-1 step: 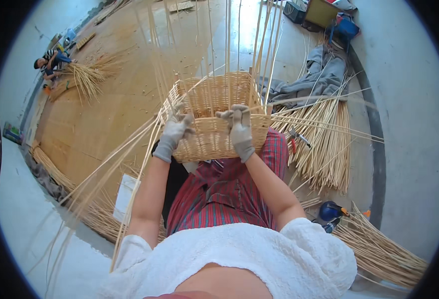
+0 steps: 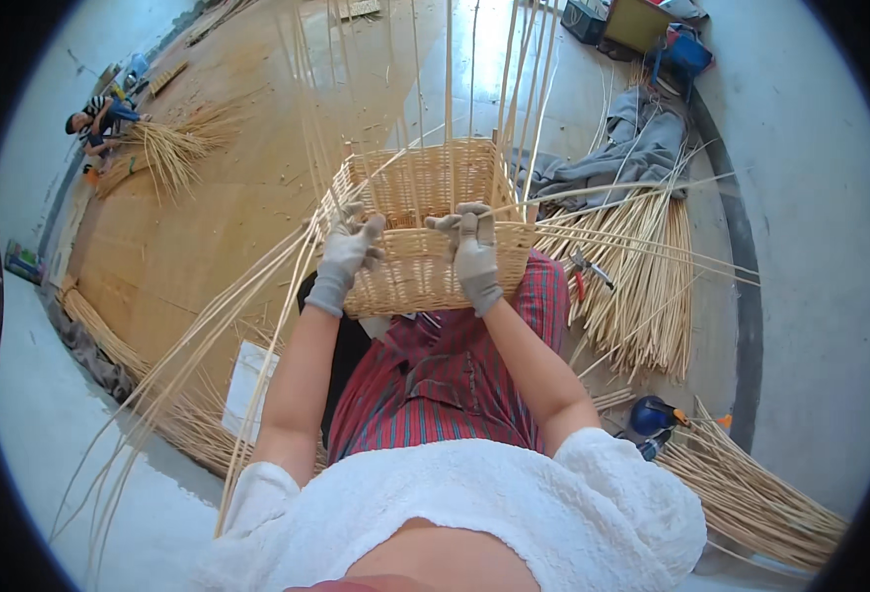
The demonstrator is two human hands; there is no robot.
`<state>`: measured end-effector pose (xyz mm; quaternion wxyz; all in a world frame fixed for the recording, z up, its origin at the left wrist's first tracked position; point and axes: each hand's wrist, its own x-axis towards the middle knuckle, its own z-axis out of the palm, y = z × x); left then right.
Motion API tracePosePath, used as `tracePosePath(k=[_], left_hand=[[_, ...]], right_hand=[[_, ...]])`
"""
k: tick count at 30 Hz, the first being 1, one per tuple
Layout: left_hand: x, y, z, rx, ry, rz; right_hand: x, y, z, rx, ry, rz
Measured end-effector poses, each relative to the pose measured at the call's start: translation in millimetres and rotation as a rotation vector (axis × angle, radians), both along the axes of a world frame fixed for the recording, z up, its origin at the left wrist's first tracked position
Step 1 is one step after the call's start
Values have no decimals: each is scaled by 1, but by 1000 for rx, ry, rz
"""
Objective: The person weaves a basket by hand using thin bamboo strips, interlacing them through the vertical ribs of the basket frame. They occasionally use a metal ruler to measure the basket's dimensions.
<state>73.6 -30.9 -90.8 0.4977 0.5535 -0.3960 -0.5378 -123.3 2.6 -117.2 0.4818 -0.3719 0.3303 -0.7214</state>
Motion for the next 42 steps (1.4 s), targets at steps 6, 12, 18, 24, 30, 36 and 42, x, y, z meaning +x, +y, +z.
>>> tracePosePath(k=[6,12,18,24,30,36,42], left_hand=[[-8,-4,-23,-395,-155,376],[-48,-2,16,-181,-601,-305],[-71,-8,-6,46,-650,-400],[-67,-11,9,-61,-421,-394],[-105,-22,58,-118,-922,-167],[-129,-15,37,-511,-564,-33],[-179,-1,-1,-92,-714,-382]], right_hand=[[14,15,27,-55,154,58],[-66,17,-5,297,29,-215],[-34,-72,92,-408,850,-251],[-109,-13,-15,-45,183,-172],[-65,26,26,-228,18,33],[-168,28,44,299,144,-352],[-158,-41,82,-197,844,-378]])
